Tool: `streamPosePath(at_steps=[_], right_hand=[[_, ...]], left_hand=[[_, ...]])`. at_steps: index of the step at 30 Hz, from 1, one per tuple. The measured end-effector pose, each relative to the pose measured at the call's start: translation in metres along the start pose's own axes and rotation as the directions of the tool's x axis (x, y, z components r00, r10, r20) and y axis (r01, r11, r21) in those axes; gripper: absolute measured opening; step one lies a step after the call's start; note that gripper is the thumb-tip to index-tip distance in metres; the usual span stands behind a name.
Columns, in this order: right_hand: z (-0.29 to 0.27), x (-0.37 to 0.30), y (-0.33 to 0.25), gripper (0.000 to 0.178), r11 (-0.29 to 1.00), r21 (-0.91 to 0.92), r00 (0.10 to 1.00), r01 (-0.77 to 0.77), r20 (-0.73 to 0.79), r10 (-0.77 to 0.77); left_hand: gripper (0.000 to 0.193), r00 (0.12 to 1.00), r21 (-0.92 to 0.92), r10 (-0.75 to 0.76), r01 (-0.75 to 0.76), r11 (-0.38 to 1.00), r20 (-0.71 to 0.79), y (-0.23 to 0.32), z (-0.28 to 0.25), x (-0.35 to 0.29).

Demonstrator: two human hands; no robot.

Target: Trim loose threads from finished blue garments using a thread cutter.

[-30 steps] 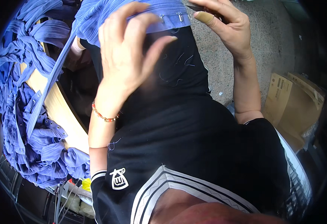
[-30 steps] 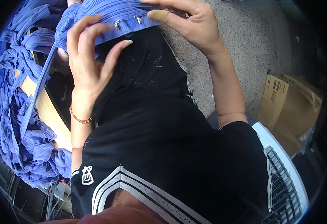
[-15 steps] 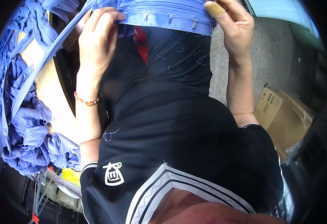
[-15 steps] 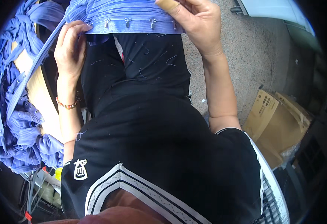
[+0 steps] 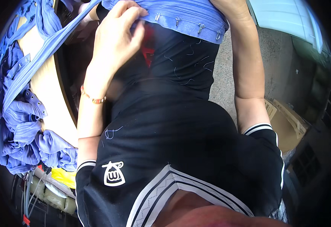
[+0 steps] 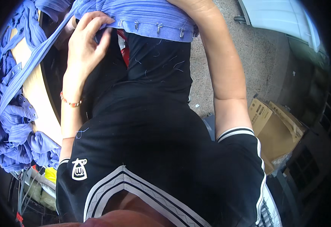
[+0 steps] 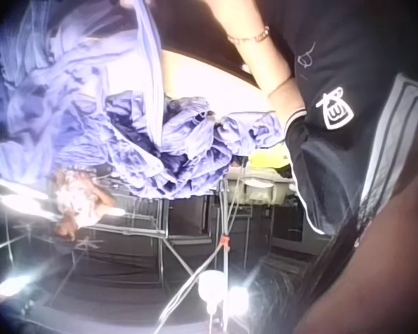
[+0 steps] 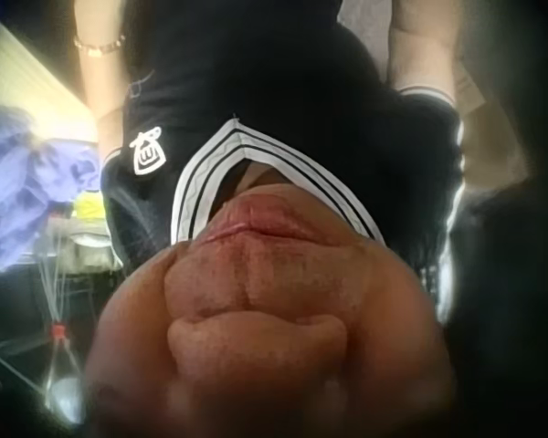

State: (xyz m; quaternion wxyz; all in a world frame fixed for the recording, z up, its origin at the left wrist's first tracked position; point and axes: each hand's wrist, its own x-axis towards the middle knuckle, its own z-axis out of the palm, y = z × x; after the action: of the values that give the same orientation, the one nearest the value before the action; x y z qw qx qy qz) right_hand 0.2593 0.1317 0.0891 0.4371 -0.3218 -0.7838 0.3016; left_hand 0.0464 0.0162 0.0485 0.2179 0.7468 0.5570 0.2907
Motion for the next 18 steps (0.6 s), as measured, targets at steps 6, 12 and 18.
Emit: streamPosePath(at_steps=[6, 12, 18], right_hand=[[0.001, 0.004, -0.001, 0.028, 0.993, 0.044, 0.993, -0.106, 0.054, 0.104], [-0.002, -0.005, -0.003, 0.028, 0.998, 0.06, 0.996, -0.026, -0.083, 0.031], [-0.023, -0.047, -0.028, 0.029, 0.978, -0.169, 0.976, -0.119, -0.198, 0.085]], left_hand=[[0.029, 0.875, 0.016, 0.422, -0.431, 0.902, -0.237, 0.027, -0.003, 0.006], [0.025, 0.854, -0.036, 0.488, -0.501, 0.865, -0.182, 0.036, 0.027, 0.039], [0.015, 0.805, 0.133, 0.578, -0.563, 0.815, -0.133, 0.058, -0.005, 0.038]])
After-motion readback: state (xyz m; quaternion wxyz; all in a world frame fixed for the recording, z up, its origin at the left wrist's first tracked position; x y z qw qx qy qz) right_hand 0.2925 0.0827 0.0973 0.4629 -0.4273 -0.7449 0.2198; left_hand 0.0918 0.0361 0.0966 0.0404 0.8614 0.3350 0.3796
